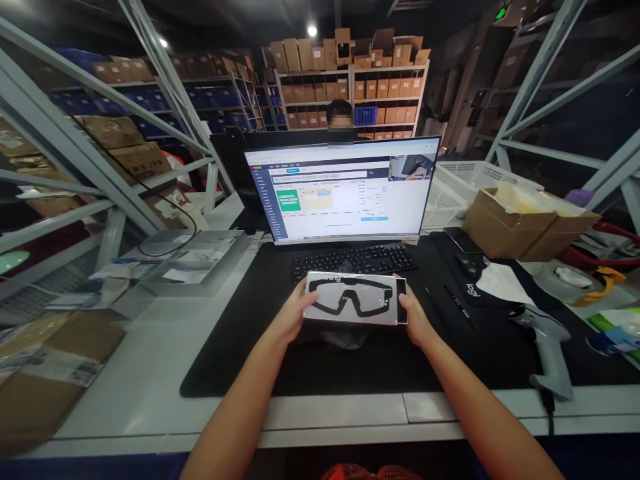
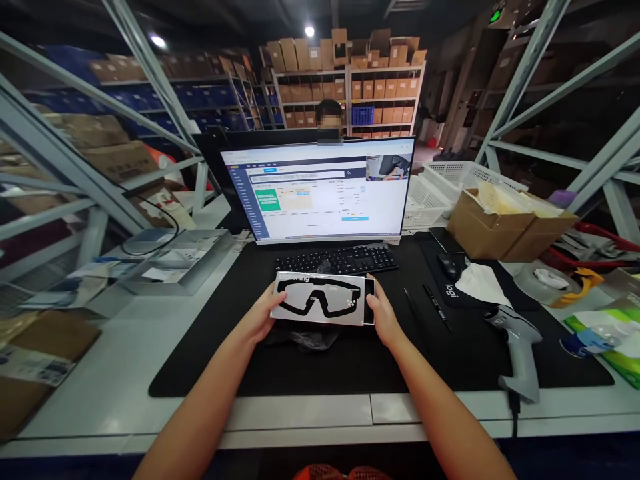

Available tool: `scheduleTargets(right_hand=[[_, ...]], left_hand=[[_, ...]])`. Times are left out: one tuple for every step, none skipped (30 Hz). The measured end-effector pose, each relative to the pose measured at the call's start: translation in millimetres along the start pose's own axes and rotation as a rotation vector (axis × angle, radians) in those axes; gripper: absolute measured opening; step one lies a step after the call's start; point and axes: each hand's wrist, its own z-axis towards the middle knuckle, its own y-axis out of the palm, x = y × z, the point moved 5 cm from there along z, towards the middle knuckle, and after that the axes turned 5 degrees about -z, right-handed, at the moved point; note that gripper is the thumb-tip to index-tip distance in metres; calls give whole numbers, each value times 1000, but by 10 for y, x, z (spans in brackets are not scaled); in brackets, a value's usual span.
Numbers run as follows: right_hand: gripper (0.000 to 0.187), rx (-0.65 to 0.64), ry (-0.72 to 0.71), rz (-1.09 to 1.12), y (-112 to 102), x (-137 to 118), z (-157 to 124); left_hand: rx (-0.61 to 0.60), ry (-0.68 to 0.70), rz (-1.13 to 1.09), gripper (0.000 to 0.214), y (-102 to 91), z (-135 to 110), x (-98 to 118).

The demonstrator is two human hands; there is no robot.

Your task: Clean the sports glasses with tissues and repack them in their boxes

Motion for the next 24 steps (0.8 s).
scheduleTargets(right_hand=[[70,-8,14,21,-6,-2,12],[68,-19,28,44,-7,-10,21],[67,-31,45,67,-5,-24,27],[66,-42,64,91,-2,-40,31],[65,-53,80,112,0,-58,33],[65,-63,93,131,-2,-75,35],[66,-67,101,149,-12,-90,38],[67,-69,106,164,-27,-100,42],[67,-67,106,173,-48,-106,47],[67,-68,102,177,-73,-108,54],[67,-70,95,177,-99,-108,61],[67,-73,87,176,-126,-105,68],[67,-75,78,173,-153,-104,75],[67,-73,67,167,-181,-104,83],[67,-65,58,160,-212,-107,91],[66,-53,50,152,-244,-112,99],[65,-39,42,145,-277,-120,108],[65,-28,33,139,-310,-131,116],[64,-19,24,136,-342,-143,124],[63,-11,15,137,-375,-156,131],[63,-4,7,141,-409,-168,137],[63,5,3,149,-447,-177,142],[62,18,4,159,-489,-183,146],[62,30,8,169,-536,-186,151]], left_hand=[[14,23,-13,74,-9,6,20],[31,50,-27,77,-25,14,46],[51,74,-37,78,-47,21,76],[72,95,-44,79,-73,27,110],[90,109,-50,79,-100,28,147],[107,117,-58,79,-128,26,186],[122,122,-69,79,-156,21,227],[134,126,-83,79,-183,12,270],[142,134,-99,80,-209,1,316],[148,147,-115,80,-236,-12,363],[153,163,-128,80,-265,-24,411],[155,180,-138,79,-295,-35,456],[156,195,-146,77,-328,-44,496],[160,208,-151,75,-365,-50,530],[164,218,-156,73,-403,-55,558],[165,226,-158,71,-440,-56,579],[166,232,-160,69,-474,-56,595],[169,238,-159,68,-505,-55,606],[176,243,-156,66,-533,-53,613],[181,247,-149,65,-555,-52,617],[186,250,-139,63,-573,-53,622],[192,254,-128,61,-589,-57,629],[198,258,-118,59,-607,-64,643],[200,262,-110,56,-632,-74,665]])
